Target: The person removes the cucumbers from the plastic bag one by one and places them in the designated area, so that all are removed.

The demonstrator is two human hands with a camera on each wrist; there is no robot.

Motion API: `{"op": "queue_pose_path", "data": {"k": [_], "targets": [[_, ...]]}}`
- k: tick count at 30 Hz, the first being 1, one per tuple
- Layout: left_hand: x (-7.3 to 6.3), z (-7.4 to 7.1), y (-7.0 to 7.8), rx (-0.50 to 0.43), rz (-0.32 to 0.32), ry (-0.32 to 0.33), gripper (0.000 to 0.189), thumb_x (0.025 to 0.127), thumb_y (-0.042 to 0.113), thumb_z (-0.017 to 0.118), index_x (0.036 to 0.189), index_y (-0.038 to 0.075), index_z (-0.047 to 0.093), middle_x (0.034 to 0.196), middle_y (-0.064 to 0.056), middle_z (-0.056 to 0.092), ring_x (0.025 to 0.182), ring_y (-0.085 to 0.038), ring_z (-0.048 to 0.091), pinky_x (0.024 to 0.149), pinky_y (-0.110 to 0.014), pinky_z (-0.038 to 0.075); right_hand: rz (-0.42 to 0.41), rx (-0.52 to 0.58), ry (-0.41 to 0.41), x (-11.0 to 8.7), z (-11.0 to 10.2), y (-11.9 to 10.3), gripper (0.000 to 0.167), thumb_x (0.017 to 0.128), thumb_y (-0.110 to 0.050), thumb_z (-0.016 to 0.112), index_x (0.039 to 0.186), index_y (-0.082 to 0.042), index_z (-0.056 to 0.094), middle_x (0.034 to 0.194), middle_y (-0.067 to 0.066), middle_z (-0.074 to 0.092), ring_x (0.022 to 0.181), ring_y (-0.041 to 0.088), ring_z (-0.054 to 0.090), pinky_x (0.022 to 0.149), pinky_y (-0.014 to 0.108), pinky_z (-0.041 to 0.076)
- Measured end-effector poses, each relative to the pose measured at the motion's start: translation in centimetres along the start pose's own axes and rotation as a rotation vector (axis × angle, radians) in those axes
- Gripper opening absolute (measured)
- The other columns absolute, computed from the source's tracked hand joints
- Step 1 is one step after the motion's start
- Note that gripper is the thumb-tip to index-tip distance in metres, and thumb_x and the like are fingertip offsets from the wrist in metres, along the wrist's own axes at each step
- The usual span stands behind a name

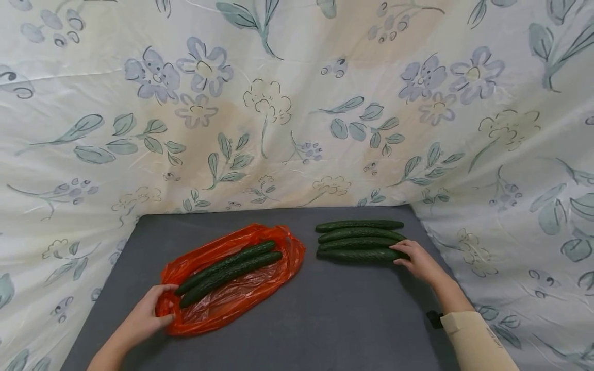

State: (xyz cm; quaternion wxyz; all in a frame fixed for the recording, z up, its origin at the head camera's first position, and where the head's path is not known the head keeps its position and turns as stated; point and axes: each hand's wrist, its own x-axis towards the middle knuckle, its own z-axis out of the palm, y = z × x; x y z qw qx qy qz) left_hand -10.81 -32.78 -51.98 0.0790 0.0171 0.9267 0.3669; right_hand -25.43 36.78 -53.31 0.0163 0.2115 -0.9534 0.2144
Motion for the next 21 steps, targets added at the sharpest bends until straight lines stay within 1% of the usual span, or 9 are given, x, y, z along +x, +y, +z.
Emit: {"op": "queue_pose_path", "data": {"k": [10,11,16,18,21], "targets": [[0.1,0.2,0.0,0.010,0.044,0.010,0.065,0.077,0.010,0.081,0.133,-0.004,0.052,0.128,-0.023,0.053,0.109,-0.033,0.055,0.074,-0.024,0.051,0.028,0.007,-0.032,0.3,1.3,1.1,0.044,0.090,-0.009,0.073,0.132,0.001,0.062,0.125,0.021,0.059,0.118,0.046,0.054,0.093,0.059,0.047],[0.1,0.3,0.0,0.012,0.051,0.008,0.065,0.077,0.010,0.081,0.133,-0.005,0.051,0.127,-0.024,0.053,0.108,-0.033,0.055,0.074,-0.025,0.051,0.037,0.008,-0.029,0.4,1.4,1.2,0.045,0.090,-0.009,0.073,0.132,0.001,0.063,0.126,0.021,0.059,0.118,0.046,0.053,0.093,0.059,0.047],[0.0,0.4,0.1,0.011,0.033,0.013,0.064,0.077,0.009,0.082,0.133,-0.003,0.052,0.127,-0.022,0.053,0.108,-0.031,0.055,0.074,-0.024,0.051,0.060,-0.005,0.011,0.8,1.7,1.5,0.043,0.087,-0.010,0.077,0.128,-0.001,0.066,0.127,0.023,0.059,0.121,0.046,0.050,0.095,0.060,0.046],[-0.1,0.4,0.2,0.013,0.025,0.014,0.064,0.077,0.010,0.082,0.133,-0.002,0.052,0.128,-0.021,0.053,0.108,-0.031,0.056,0.074,-0.024,0.051,0.049,-0.027,0.030,0.9,1.8,1.7,0.042,0.085,-0.010,0.079,0.124,-0.001,0.067,0.126,0.022,0.059,0.121,0.045,0.049,0.095,0.061,0.045],[-0.1,0.3,0.3,0.016,0.037,0.007,0.065,0.078,0.010,0.081,0.134,-0.004,0.051,0.129,-0.023,0.052,0.109,-0.033,0.056,0.074,-0.025,0.052,0.026,-0.053,0.055,1.0,1.9,1.7,0.040,0.083,-0.009,0.080,0.121,-0.002,0.069,0.123,0.020,0.060,0.121,0.045,0.046,0.095,0.062,0.043]]}}
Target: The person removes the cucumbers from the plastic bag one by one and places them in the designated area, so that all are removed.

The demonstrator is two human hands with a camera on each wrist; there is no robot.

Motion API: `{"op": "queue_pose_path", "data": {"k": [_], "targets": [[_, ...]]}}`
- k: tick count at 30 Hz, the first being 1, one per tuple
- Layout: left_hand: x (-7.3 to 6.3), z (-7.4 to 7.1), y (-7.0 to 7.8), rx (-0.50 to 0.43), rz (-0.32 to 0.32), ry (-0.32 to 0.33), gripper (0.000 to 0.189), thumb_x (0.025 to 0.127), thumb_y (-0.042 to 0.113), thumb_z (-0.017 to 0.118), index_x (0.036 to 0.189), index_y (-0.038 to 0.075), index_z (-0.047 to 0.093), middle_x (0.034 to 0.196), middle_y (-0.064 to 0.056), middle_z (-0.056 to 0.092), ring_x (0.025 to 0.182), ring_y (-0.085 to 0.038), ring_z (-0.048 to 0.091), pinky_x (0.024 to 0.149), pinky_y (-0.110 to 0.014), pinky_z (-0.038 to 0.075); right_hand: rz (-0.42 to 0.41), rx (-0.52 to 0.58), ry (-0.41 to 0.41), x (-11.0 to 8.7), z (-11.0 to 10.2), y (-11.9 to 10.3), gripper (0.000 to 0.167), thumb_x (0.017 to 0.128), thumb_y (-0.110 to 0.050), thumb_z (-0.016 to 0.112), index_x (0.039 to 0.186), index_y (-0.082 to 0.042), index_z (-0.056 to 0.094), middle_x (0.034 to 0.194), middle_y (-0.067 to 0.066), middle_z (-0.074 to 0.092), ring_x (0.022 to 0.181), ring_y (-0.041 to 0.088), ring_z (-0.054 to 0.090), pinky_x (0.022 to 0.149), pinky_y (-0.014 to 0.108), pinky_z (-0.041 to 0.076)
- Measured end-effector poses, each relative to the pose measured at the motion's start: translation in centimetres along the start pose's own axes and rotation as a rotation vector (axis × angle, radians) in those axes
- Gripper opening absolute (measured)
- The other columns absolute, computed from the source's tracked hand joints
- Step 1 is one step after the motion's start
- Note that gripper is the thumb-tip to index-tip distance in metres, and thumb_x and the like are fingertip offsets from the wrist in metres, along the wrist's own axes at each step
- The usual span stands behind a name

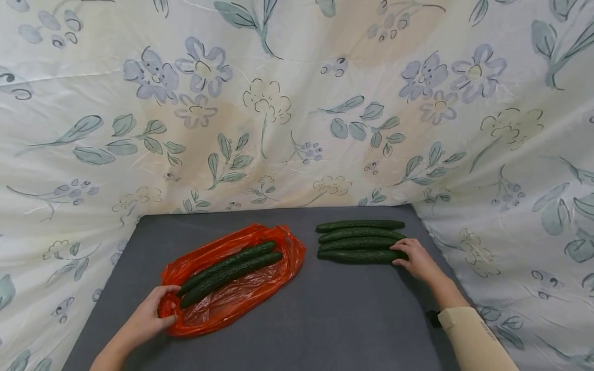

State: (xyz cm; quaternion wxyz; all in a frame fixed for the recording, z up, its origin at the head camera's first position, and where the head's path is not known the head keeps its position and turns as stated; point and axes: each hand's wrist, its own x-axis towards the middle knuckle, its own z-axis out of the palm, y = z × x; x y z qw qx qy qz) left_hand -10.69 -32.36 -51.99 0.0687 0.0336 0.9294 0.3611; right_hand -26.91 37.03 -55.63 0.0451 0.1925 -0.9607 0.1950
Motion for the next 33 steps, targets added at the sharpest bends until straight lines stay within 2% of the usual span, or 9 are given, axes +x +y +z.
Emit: {"op": "queue_pose_path", "data": {"k": [3,10,20,26,33], "targets": [[0.0,0.0,0.0,-0.006,-0.006,-0.007,0.065,0.078,0.010,0.081,0.134,-0.004,0.051,0.130,-0.024,0.052,0.110,-0.034,0.056,0.074,-0.026,0.052,0.006,0.002,0.010,0.0,0.1,-0.2,0.040,0.082,-0.008,0.081,0.121,-0.003,0.069,0.122,0.019,0.059,0.122,0.045,0.045,0.095,0.063,0.043],[0.3,0.2,0.0,-0.017,-0.030,-0.005,0.065,0.078,0.012,0.081,0.134,-0.003,0.052,0.131,-0.023,0.052,0.113,-0.034,0.054,0.076,-0.025,0.051,0.052,0.058,-0.028,0.0,-0.4,-1.2,0.048,0.085,-0.012,0.080,0.130,-0.006,0.065,0.131,0.019,0.056,0.125,0.045,0.044,0.097,0.063,0.041],[0.2,-0.1,0.0,-0.015,-0.028,-0.013,0.066,0.078,0.013,0.080,0.134,-0.003,0.051,0.132,-0.023,0.051,0.114,-0.036,0.055,0.076,-0.025,0.051,-0.014,0.099,-0.003,1.3,-1.6,-4.1,0.057,0.086,-0.018,0.080,0.138,-0.007,0.060,0.137,0.019,0.057,0.127,0.043,0.052,0.098,0.061,0.044],[0.3,-0.2,0.0,0.006,-0.031,-0.014,0.066,0.078,0.014,0.081,0.135,-0.002,0.051,0.132,-0.022,0.052,0.114,-0.036,0.055,0.077,-0.026,0.051,-0.083,0.110,0.030,2.0,-2.5,-6.4,0.064,0.085,-0.019,0.081,0.142,-0.007,0.056,0.139,0.019,0.056,0.126,0.043,0.053,0.096,0.061,0.046],[0.2,-0.1,-0.1,0.014,-0.034,-0.005,0.066,0.077,0.013,0.081,0.134,-0.001,0.052,0.132,-0.021,0.053,0.116,-0.036,0.055,0.079,-0.027,0.051,-0.112,0.175,-0.003,3.2,-3.0,-8.5,0.069,0.086,-0.022,0.080,0.148,-0.011,0.051,0.143,0.016,0.055,0.126,0.041,0.056,0.097,0.058,0.048]]}}
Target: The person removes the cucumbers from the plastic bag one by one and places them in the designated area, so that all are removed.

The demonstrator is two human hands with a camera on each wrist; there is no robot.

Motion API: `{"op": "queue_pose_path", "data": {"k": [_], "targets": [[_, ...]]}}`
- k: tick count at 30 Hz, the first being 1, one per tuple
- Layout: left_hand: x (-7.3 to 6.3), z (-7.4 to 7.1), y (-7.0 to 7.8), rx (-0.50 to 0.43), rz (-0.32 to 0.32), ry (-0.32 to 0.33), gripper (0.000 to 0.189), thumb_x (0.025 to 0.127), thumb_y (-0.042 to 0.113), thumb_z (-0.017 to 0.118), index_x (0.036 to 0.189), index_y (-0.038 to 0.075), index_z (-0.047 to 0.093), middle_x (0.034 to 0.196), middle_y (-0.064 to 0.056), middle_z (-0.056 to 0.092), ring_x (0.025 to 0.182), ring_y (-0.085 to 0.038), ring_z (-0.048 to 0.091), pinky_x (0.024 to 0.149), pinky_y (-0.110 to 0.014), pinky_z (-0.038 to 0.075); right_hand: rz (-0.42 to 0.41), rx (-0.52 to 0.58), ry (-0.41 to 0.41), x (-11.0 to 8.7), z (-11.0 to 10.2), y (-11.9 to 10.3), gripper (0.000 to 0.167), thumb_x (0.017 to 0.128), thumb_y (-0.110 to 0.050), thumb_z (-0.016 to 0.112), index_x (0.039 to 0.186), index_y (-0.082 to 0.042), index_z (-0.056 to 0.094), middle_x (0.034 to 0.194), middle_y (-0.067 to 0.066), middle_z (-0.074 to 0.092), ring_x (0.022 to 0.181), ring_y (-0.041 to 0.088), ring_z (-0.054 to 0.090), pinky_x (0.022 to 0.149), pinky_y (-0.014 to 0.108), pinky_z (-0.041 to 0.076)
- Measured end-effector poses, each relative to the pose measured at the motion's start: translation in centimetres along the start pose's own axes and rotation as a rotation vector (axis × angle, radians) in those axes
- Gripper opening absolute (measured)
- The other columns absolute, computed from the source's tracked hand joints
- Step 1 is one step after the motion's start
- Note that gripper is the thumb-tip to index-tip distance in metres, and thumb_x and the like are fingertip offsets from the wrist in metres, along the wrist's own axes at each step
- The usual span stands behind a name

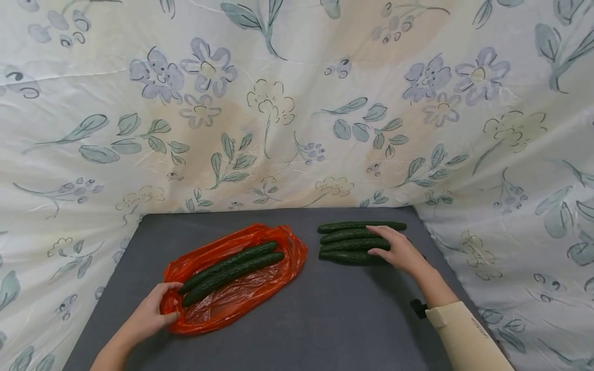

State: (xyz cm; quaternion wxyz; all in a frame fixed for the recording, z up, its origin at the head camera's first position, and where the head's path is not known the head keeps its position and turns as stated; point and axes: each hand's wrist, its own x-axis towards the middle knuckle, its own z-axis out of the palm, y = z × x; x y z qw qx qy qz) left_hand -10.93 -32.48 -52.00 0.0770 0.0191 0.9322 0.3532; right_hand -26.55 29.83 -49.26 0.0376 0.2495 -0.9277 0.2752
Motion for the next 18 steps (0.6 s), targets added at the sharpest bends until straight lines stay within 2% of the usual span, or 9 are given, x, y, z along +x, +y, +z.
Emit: {"op": "queue_pose_path", "data": {"k": [13,18], "targets": [[-0.2,-0.1,0.2,-0.040,0.003,-0.010,0.065,0.079,0.012,0.080,0.135,-0.004,0.050,0.131,-0.025,0.051,0.114,-0.037,0.055,0.077,-0.026,0.052,-0.126,0.026,0.040,2.2,0.9,-2.2,0.068,0.086,-0.023,0.079,0.146,-0.009,0.052,0.139,0.017,0.058,0.120,0.039,0.060,0.092,0.055,0.051],[-0.1,-0.1,0.0,-0.034,0.003,-0.003,0.066,0.079,0.012,0.080,0.135,-0.003,0.050,0.132,-0.024,0.052,0.115,-0.036,0.055,0.077,-0.026,0.052,-0.145,0.063,0.055,3.1,1.1,-3.4,0.069,0.086,-0.022,0.080,0.147,-0.010,0.051,0.140,0.015,0.058,0.122,0.036,0.060,0.094,0.052,0.052]]}}
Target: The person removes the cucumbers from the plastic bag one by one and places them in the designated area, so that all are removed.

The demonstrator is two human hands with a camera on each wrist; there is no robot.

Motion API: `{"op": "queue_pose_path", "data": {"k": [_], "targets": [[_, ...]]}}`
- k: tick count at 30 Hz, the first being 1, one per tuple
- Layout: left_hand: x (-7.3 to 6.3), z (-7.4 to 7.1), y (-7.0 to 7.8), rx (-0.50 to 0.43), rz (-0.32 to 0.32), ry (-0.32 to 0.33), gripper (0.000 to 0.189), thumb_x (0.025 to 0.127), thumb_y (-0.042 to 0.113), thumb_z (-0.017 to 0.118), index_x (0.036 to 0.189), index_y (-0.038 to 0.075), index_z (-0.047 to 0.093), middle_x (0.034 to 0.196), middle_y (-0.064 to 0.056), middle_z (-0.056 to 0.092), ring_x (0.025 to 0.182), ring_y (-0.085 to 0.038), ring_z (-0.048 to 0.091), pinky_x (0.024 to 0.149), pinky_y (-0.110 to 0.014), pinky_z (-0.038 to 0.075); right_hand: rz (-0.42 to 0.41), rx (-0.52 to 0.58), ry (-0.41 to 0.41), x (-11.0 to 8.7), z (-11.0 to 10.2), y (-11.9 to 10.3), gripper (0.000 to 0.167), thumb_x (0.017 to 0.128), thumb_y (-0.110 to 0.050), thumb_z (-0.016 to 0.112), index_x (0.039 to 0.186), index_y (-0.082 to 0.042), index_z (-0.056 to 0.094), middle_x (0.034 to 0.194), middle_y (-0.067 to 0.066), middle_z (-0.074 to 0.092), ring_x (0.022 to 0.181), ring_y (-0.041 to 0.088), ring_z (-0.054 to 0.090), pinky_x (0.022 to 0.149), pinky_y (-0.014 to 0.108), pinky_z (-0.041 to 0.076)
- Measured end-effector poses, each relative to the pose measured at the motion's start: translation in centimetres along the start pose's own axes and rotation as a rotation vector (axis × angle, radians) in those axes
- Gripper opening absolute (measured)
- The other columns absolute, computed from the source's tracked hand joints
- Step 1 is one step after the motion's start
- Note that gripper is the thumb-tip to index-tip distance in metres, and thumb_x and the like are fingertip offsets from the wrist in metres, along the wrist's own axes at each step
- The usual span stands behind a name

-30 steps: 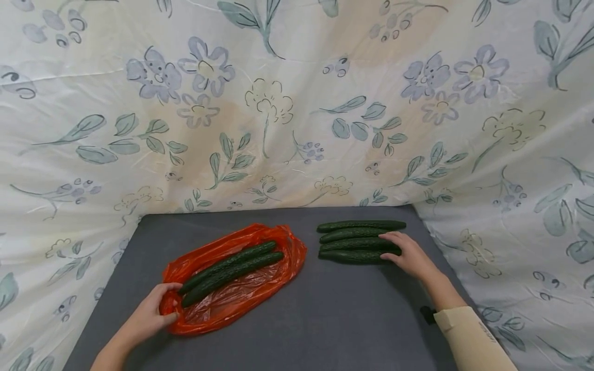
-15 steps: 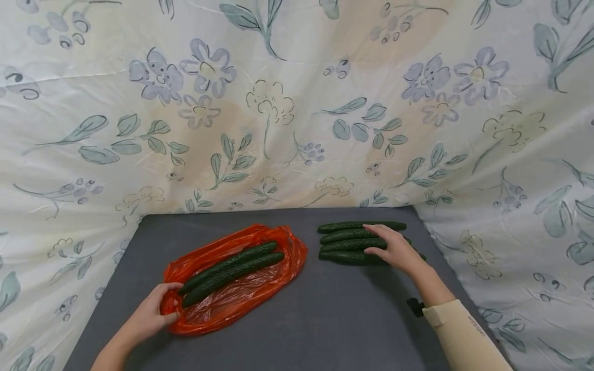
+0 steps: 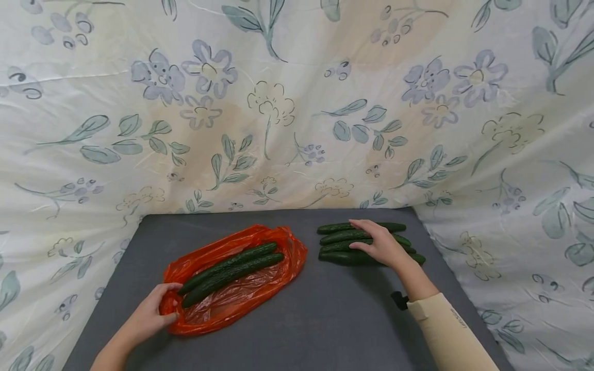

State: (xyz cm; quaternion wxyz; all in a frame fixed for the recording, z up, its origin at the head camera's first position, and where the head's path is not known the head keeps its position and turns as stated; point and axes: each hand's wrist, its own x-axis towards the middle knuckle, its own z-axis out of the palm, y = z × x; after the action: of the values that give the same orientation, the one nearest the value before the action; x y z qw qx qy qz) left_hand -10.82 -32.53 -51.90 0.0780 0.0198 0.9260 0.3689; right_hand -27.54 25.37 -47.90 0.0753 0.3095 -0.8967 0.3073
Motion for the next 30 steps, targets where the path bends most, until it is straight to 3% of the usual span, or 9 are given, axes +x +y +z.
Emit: {"op": "queue_pose_path", "data": {"k": [9,17,24,30], "targets": [[-0.2,0.3,0.0,-0.012,0.004,0.006,0.065,0.078,0.011,0.080,0.135,-0.003,0.051,0.131,-0.023,0.051,0.111,-0.034,0.055,0.075,-0.025,0.052,-0.041,0.080,0.006,2.2,1.8,-2.0,0.069,0.086,-0.023,0.079,0.148,-0.017,0.051,0.142,0.009,0.058,0.124,0.030,0.059,0.094,0.050,0.053],[-0.1,0.5,0.0,-0.026,0.007,0.012,0.065,0.079,0.011,0.080,0.136,-0.003,0.050,0.131,-0.022,0.051,0.109,-0.031,0.054,0.076,-0.024,0.051,-0.097,0.159,-0.073,4.1,4.9,-3.8,0.065,0.088,-0.022,0.078,0.147,-0.013,0.052,0.143,0.015,0.057,0.125,0.034,0.059,0.093,0.049,0.053],[0.0,0.5,0.0,-0.030,0.013,0.022,0.065,0.079,0.012,0.081,0.135,-0.002,0.051,0.131,-0.021,0.052,0.108,-0.029,0.055,0.075,-0.025,0.051,-0.155,0.128,-0.098,5.2,6.8,-5.4,0.066,0.087,-0.023,0.078,0.147,-0.013,0.052,0.140,0.010,0.059,0.119,0.026,0.062,0.088,0.042,0.055],[-0.1,0.3,-0.1,-0.014,0.001,0.017,0.066,0.079,0.013,0.081,0.136,-0.002,0.051,0.132,-0.021,0.052,0.112,-0.032,0.056,0.077,-0.026,0.052,-0.218,0.156,-0.149,6.1,8.5,-6.9,0.065,0.088,-0.022,0.078,0.146,-0.006,0.052,0.138,0.016,0.060,0.117,0.032,0.062,0.088,0.048,0.055]]}}
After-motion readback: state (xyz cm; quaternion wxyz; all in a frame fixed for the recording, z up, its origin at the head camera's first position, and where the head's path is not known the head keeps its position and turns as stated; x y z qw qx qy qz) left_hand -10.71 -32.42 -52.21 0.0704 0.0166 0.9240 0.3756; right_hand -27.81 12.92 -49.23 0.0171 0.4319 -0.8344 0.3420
